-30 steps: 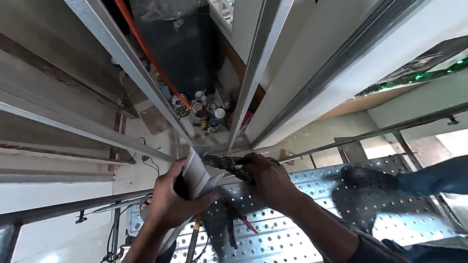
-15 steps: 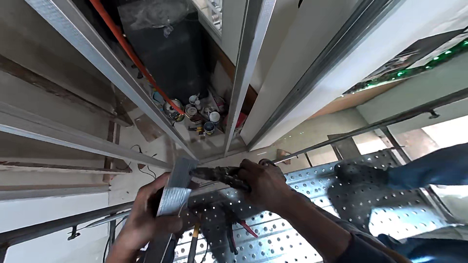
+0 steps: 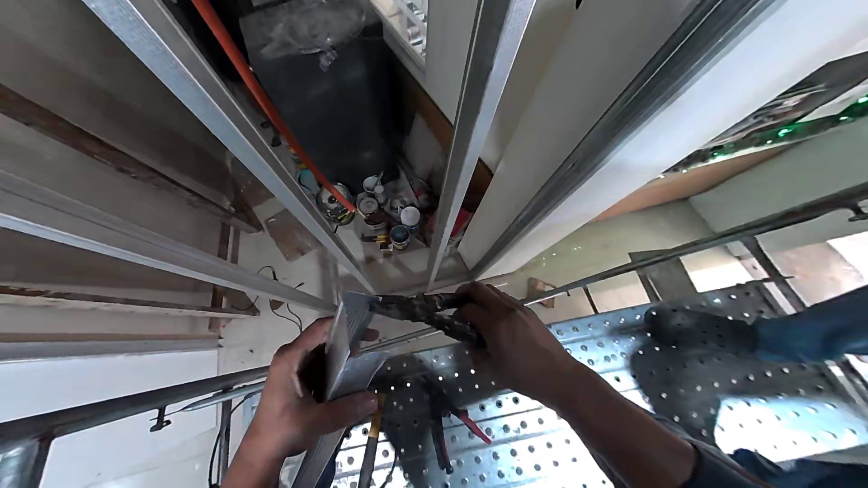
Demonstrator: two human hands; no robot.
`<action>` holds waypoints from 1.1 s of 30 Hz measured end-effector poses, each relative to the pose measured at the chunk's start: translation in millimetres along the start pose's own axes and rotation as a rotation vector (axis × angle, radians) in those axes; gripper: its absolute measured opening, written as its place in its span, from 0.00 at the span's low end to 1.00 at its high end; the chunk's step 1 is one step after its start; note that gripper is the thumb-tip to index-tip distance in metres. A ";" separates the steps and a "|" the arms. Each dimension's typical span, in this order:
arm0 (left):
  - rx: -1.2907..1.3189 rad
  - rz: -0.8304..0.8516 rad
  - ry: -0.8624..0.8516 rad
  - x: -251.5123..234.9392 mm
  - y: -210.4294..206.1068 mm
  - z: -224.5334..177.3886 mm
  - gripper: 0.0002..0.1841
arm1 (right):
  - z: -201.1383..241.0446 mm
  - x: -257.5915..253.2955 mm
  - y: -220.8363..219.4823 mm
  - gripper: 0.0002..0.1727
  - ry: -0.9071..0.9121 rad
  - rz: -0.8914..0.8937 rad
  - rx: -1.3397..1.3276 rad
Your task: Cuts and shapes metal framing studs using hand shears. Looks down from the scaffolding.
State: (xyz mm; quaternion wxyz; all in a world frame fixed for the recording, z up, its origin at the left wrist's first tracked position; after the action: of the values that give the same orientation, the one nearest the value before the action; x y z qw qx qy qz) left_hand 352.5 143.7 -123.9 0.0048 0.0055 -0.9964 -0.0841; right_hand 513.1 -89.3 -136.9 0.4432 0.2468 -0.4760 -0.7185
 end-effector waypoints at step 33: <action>-0.076 0.093 0.032 5.1 -0.9 -11.9 0.39 | -13.1 6.6 -7.5 0.09 0.115 -0.120 0.010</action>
State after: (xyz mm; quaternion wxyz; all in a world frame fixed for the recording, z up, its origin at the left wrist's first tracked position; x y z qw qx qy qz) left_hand 347.6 140.7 -112.3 0.0248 -0.0395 -0.9915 -0.1216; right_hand 517.0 -100.0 -148.7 0.4246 0.3179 -0.4377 -0.7260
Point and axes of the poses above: each hand's wrist, its own x-axis away from the middle knuckle, its own y-axis out of the back of the hand, z = x × y, the point moved 4 cm from there along -x, towards the middle knuckle, and after that the axes turned 12 degrees about z, right-handed, at the moved point
